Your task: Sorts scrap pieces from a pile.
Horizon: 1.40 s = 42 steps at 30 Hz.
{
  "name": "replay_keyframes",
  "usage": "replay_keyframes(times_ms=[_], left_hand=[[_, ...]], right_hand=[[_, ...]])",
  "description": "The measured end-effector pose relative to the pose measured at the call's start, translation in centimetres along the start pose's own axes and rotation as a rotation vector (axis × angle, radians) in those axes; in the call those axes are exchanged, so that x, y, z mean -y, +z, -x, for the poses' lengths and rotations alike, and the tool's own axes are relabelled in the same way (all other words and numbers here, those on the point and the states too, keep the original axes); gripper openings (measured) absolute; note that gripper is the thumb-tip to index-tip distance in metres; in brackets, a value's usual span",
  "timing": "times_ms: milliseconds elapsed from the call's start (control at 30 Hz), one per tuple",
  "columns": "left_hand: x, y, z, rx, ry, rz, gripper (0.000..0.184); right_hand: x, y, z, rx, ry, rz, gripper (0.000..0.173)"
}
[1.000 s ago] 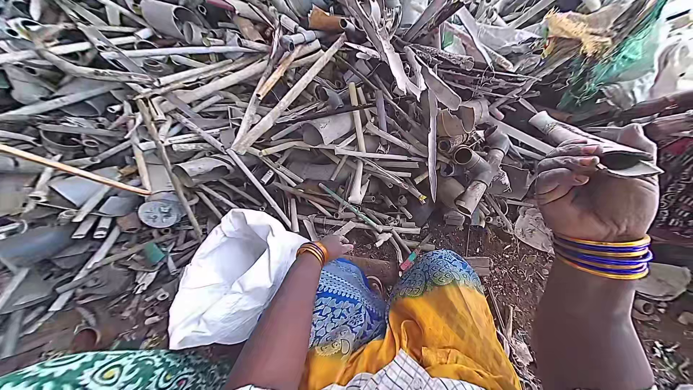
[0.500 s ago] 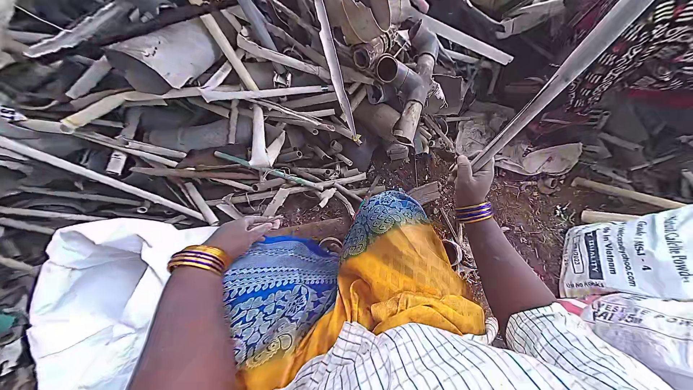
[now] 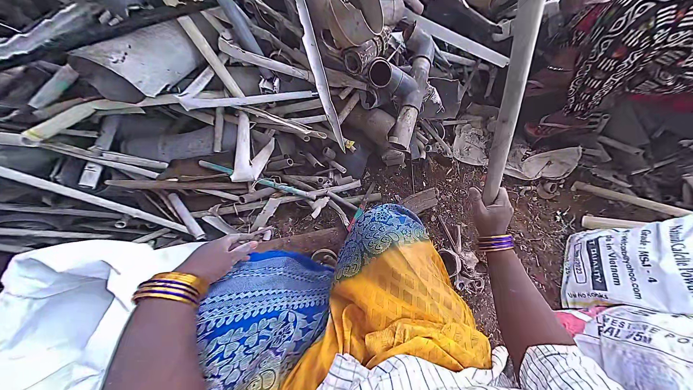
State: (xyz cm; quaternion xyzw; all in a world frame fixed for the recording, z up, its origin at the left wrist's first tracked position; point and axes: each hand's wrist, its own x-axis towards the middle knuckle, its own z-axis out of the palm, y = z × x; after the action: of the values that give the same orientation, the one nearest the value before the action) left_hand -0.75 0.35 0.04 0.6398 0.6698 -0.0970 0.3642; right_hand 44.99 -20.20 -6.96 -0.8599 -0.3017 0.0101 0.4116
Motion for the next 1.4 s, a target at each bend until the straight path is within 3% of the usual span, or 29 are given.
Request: replay_keyframes(times_ms=[67,167,267,333,433,467,500,567,633,800,900,967,1033,1067,1167,1200,1267,1333,1400], left_hand=[[0.0,0.1,0.1,0.008,-0.011,-0.01,0.044],[0.2,0.2,-0.3,-0.007,-0.008,-0.012,0.044],[0.7,0.1,-0.3,-0.023,-0.012,0.0,0.043],[0.7,0.0,-0.1,-0.025,-0.017,0.003,0.043],[0.8,0.3,-0.4,-0.002,-0.02,-0.025,0.044],[0.6,0.3,-0.6,0.001,-0.018,-0.036,0.044],[0.3,0.2,-0.7,0.001,-0.018,-0.041,0.044],[0.1,0.3,-0.6,0.012,-0.022,-0.068,0.044],[0.0,0.5,-0.4,0.024,-0.018,-0.087,0.044],[0.6,0.4,-1.0,0.004,-0.007,-0.081,0.043],[1.7,0.5,-2.1,-0.008,0.005,-0.08,0.042],[1.9,0.5,-2.1,-0.021,0.008,-0.071,0.042],[1.3,0.4,-1.5,-0.018,-0.019,-0.048,0.043],[1.2,0.4,-1.3,-0.019,-0.025,-0.031,0.043],[0.9,0.7,-1.2,0.001,-0.024,-0.022,0.043],[0.5,0.7,-1.2,0.0,-0.023,-0.029,0.043],[-0.3,0.4,-1.0,0.003,-0.036,-0.053,0.044],[0.3,0.8,-0.9,0.026,-0.038,-0.088,0.043],[0.5,0.7,-1.3,-0.002,-0.011,-0.073,0.042]], right_hand=[[2.3,-1.9,-2.6,-0.309,-0.261,-0.226,0.046],[5.3,-3.7,-5.5,-0.467,-0.512,-0.582,0.03],[3.7,-0.4,-4.1,-0.436,-0.415,-0.607,0.025],[-0.7,3.8,-0.4,-0.207,-0.086,-0.289,0.039],[-9.2,9.0,4.4,0.605,0.417,0.289,0.055],[-10.7,9.9,4.8,0.773,0.488,0.417,0.056],[-10.8,10.2,4.4,0.822,0.515,0.477,0.054],[-8.5,8.8,2.9,0.74,0.505,0.424,0.053],[-5.5,5.9,0.9,0.518,0.434,0.253,0.052],[2.3,-1.9,-5.5,-0.363,-0.192,-0.294,0.033],[4.9,-4.6,-8.0,-0.536,-0.468,-0.632,0.021],[4.1,-3.0,-7.0,-0.517,-0.453,-0.661,0.017],[0.4,1.3,-3.4,-0.369,-0.213,-0.454,0.019],[-2.2,3.6,-1.0,-0.184,-0.02,-0.265,0.029],[-10.5,8.7,4.5,0.669,0.507,0.242,0.049],[-11.6,9.5,5.1,0.787,0.57,0.33,0.052],[-10.2,9.3,4.3,0.717,0.58,0.32,0.049],[-7.0,6.7,3.4,0.52,0.521,0.197,0.045],[-3.5,3.8,0.7,0.25,0.338,0.035,0.04]])
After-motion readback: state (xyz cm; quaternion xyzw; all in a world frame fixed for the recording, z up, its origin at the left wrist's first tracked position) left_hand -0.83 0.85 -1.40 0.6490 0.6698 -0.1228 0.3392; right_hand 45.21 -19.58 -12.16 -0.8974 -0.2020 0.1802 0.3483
